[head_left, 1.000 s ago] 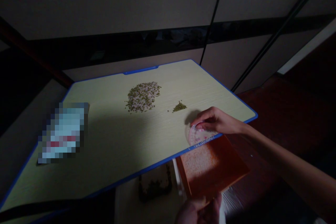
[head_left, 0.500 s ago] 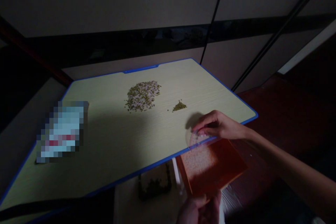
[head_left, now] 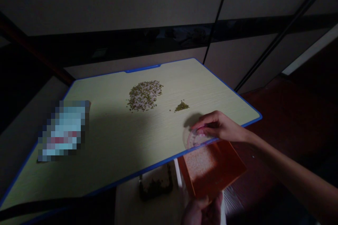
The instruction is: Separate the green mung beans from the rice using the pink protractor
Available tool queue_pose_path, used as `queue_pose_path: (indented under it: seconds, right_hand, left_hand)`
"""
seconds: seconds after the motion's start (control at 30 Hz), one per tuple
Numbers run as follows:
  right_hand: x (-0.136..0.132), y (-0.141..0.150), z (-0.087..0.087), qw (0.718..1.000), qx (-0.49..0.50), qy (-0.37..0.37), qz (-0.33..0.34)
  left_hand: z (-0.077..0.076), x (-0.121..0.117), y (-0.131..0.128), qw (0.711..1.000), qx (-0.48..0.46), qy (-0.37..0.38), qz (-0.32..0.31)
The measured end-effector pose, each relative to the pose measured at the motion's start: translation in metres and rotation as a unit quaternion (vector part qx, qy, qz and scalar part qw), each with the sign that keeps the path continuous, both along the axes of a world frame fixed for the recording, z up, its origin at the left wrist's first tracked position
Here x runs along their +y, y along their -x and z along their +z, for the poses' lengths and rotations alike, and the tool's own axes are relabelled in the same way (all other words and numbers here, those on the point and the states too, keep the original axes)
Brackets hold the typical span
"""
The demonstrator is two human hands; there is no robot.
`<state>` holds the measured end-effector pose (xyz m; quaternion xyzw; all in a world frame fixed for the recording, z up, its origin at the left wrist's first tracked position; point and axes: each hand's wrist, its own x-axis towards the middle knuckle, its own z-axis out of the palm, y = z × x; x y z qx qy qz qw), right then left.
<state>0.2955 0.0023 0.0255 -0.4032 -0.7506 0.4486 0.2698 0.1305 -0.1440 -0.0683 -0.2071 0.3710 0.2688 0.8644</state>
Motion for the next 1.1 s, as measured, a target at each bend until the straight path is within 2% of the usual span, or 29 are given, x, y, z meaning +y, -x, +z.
queue_pose_path:
  seconds: [0.13, 0.33, 0.43, 0.77, 0.87, 1.1]
  right_hand:
    - [0.009, 0.003, -0.001, 0.999, 0.006, 0.001, -0.043]
    - [0.019, 0.011, 0.005, 0.997, -0.032, -0.058, 0.046]
    - [0.019, 0.009, 0.005, 0.996, -0.034, -0.043, 0.076]
    - [0.008, 0.001, 0.007, 0.993, -0.060, -0.008, 0.105]
    - [0.003, -0.002, 0.007, 0.995, -0.048, 0.006, 0.084]
    - [0.000, -0.014, 0.001, 0.999, -0.003, 0.036, -0.016]
  left_hand:
    - [0.001, 0.003, -0.001, 1.000, -0.005, 0.022, -0.009]
    - [0.009, 0.009, -0.001, 0.998, -0.021, 0.053, -0.028]
    - [0.012, 0.009, 0.002, 0.997, -0.028, 0.063, -0.033]
    - [0.009, 0.004, -0.001, 0.999, -0.014, 0.032, -0.002]
    - [0.009, 0.004, -0.004, 1.000, -0.005, 0.018, 0.011]
    - [0.006, -0.002, -0.008, 1.000, 0.007, -0.015, 0.022]
